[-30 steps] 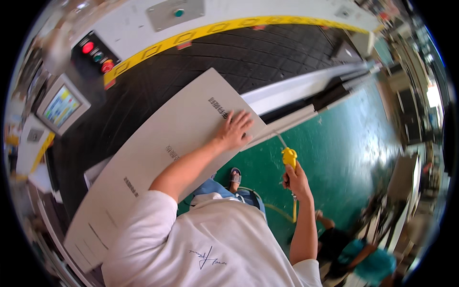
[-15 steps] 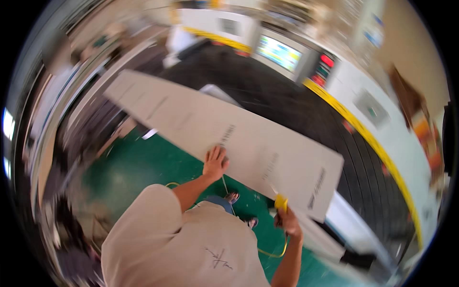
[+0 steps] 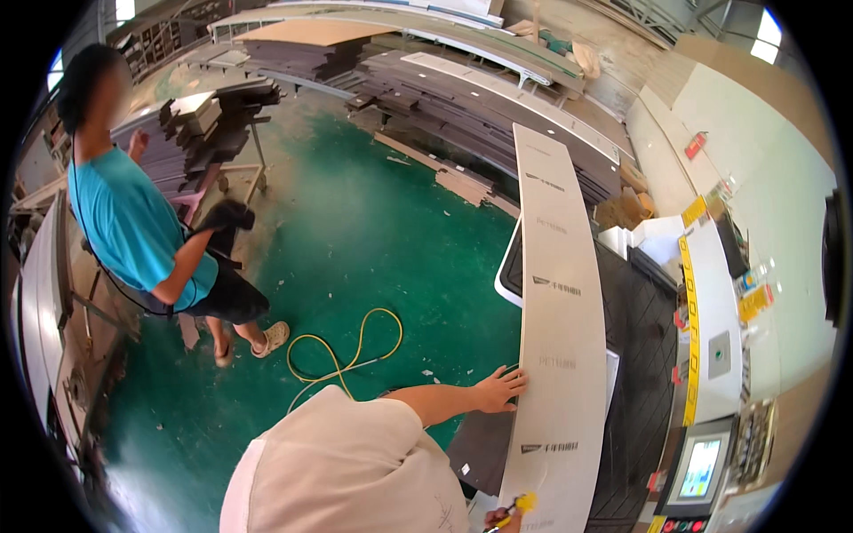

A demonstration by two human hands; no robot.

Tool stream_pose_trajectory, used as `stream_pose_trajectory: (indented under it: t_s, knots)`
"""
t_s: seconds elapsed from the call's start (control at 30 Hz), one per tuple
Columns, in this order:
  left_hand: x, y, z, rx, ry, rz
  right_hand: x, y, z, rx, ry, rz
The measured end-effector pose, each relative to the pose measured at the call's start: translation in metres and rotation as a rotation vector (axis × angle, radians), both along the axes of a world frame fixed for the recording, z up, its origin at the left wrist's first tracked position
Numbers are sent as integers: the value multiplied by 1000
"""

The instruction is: The person uses a yellow air blower to remove dust from large white panels in a workshop. They repeatedly pick up panels, blow air along the surfaces, and wipe them with a cloth. The person stacks the cleaned panels on a nearby rack.

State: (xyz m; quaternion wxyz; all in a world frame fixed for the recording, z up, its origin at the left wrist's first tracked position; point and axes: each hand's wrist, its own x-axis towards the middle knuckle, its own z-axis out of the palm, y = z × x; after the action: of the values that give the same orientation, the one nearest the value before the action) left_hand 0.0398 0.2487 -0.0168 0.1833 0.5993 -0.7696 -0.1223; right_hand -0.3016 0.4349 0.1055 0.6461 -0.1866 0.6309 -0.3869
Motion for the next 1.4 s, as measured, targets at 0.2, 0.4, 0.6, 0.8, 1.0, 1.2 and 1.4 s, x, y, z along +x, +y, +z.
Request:
stream_pose_trajectory:
  t_s: [0.2,0.4,0.6,0.8,1.0,1.2,1.4]
  knots:
    - [89,-73,5,-15,62,-72,55,-90,-57,-21,2,-69]
    - [160,-134,20,-21,34,-57,150,-160,-37,-109,-53,-220]
    - [218,-199,13,-85,11,-10,204,-227,-22,-54,40,373]
    - [282,-280,18,-100,-54,-37,260,-330,-46,-62,93,-11]
    - [384,-370,29,-22,-147,71,380,-444,-34,-22,-50,350]
    - [492,-480,29,51,-186,190,479,-572,-68,-76,-19,261]
    - [621,-610,27,81,-92,328,600,-700,-55,-101,-71,162]
